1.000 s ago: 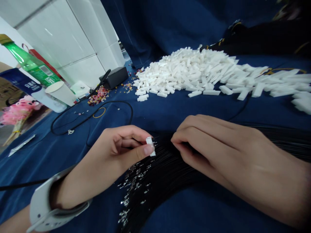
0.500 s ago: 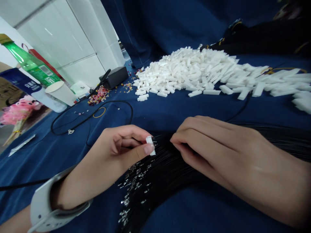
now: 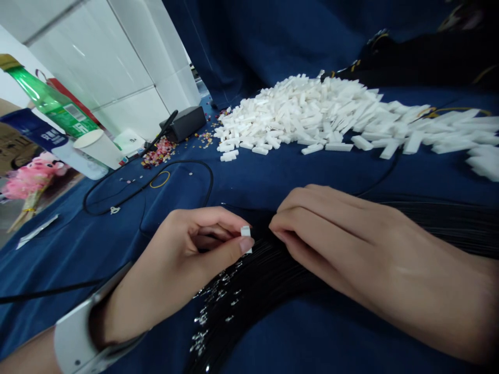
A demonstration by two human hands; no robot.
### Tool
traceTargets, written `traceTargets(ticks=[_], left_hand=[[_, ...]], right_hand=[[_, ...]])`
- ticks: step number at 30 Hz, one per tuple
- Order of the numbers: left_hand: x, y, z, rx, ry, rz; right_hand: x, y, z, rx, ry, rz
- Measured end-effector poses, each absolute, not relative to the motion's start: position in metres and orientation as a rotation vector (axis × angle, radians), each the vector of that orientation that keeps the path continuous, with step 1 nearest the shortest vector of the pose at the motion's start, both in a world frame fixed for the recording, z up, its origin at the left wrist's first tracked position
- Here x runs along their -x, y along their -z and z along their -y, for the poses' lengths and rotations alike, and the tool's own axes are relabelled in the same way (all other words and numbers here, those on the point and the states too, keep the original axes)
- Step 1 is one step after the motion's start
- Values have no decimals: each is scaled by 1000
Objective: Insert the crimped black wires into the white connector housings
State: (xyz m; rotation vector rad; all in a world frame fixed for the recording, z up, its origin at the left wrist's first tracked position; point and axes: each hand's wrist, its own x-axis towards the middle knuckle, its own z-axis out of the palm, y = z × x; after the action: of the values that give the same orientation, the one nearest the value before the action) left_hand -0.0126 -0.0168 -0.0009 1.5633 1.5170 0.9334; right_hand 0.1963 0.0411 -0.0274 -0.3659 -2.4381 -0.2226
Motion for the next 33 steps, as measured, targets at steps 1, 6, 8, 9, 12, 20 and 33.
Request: traceTargets(ticks=[1,6,8,9,12,20,33], left_hand=[[13,1,16,-1563,-938,-1503],[17,-2,11,-1540,-1037,-1526],[18,-4,10,-1521,-1056,-1540],[19,-5,9,-1512,-1061,-1536],[20,-4,10,-1483,-1050,-1505],[21,-3,13,-1395,-959,-1529],[18,-7,13,-1415,-887,-1523]], right_hand=[[-196,27,-40,396,191,2410],[-192,27,-40,320,34,2460],[-192,29,-43,288,-61,2510],[-192,29,-44,286,-91,2525],[-195,30,-46,266,21,2557],[-197,22,-46,305,169,2624],[-197,12,-50,328,-188,2549]])
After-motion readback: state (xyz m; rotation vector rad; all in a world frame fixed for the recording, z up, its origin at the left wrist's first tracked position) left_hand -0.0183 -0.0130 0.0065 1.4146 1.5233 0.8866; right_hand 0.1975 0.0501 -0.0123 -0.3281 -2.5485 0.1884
